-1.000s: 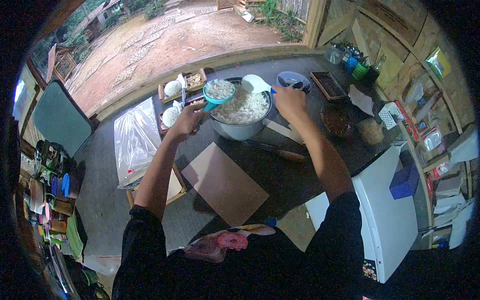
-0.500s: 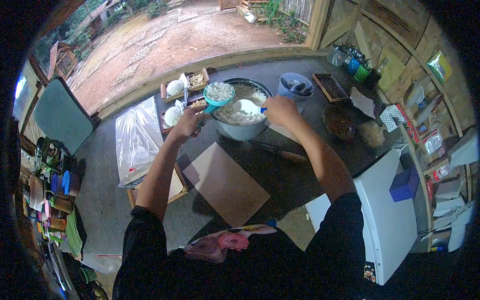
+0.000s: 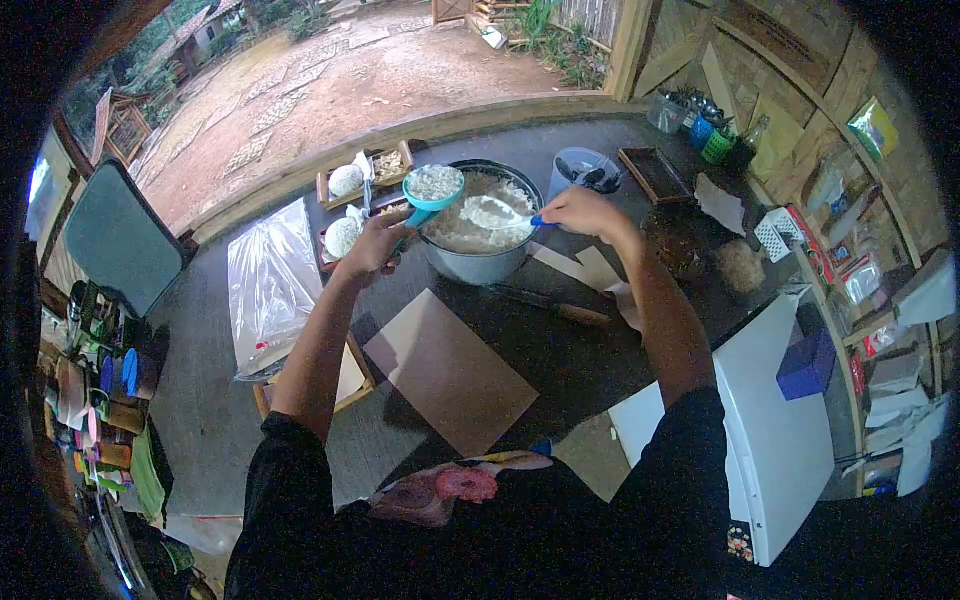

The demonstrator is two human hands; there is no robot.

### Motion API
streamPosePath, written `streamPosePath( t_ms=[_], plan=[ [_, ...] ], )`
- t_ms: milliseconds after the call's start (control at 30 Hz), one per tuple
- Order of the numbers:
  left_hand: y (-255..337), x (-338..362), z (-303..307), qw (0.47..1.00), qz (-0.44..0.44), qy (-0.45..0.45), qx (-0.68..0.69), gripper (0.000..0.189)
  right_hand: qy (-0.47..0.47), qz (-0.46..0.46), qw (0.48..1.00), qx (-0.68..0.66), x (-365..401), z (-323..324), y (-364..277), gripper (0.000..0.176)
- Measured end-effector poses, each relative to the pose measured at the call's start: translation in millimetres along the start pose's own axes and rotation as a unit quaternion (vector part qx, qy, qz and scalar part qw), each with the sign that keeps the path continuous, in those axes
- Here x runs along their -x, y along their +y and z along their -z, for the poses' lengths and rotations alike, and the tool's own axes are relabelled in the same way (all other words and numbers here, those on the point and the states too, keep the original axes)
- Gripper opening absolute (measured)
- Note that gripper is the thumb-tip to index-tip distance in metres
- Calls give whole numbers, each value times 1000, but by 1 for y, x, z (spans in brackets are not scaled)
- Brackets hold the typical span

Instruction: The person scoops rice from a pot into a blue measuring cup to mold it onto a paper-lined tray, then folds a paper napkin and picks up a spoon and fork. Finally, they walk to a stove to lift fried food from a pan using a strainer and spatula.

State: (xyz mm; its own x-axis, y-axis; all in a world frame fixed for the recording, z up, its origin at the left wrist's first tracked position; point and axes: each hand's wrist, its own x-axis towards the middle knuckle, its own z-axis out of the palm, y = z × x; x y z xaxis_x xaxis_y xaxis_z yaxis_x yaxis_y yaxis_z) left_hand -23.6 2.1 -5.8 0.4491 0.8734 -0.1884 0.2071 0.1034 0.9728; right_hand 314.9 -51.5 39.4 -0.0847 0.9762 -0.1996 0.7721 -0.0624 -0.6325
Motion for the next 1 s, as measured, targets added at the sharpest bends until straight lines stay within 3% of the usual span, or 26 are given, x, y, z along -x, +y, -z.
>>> streamPosePath(
  t_ms=[133, 300, 467, 600, 767, 867, 933, 1000],
  plan=[
    [-1, -1, 1, 1000, -5, -8, -9, 49, 61, 80, 993, 53, -3, 18, 14, 28],
    [3, 0, -8, 1000, 9, 1, -9, 50, 120, 65, 990, 32, -3, 29, 1, 32],
    [10, -1, -20, 999, 14, -20, -36, 46, 254, 165, 949, 90, 4, 2, -29, 28],
    [4, -9, -23, 999, 15, -35, -28, 47, 313, 175, 899, 252, 26, -19, -59, 28],
    [8, -4, -23, 999, 13, -32, -25, 46, 345, 191, 875, 280, 22, -12, -52, 28],
    [10, -3, -24, 999, 18, -27, -15, 47, 351, 192, 900, 173, 15, -8, -43, 25],
    [11, -3, -27, 1000, 20, -22, -6, 47, 260, 170, 946, 91, 18, -7, -45, 24],
    [13, -3, -31, 1000, -14, -13, -20, 46, 261, 164, 945, 110, 16, -12, -42, 25]
  ],
)
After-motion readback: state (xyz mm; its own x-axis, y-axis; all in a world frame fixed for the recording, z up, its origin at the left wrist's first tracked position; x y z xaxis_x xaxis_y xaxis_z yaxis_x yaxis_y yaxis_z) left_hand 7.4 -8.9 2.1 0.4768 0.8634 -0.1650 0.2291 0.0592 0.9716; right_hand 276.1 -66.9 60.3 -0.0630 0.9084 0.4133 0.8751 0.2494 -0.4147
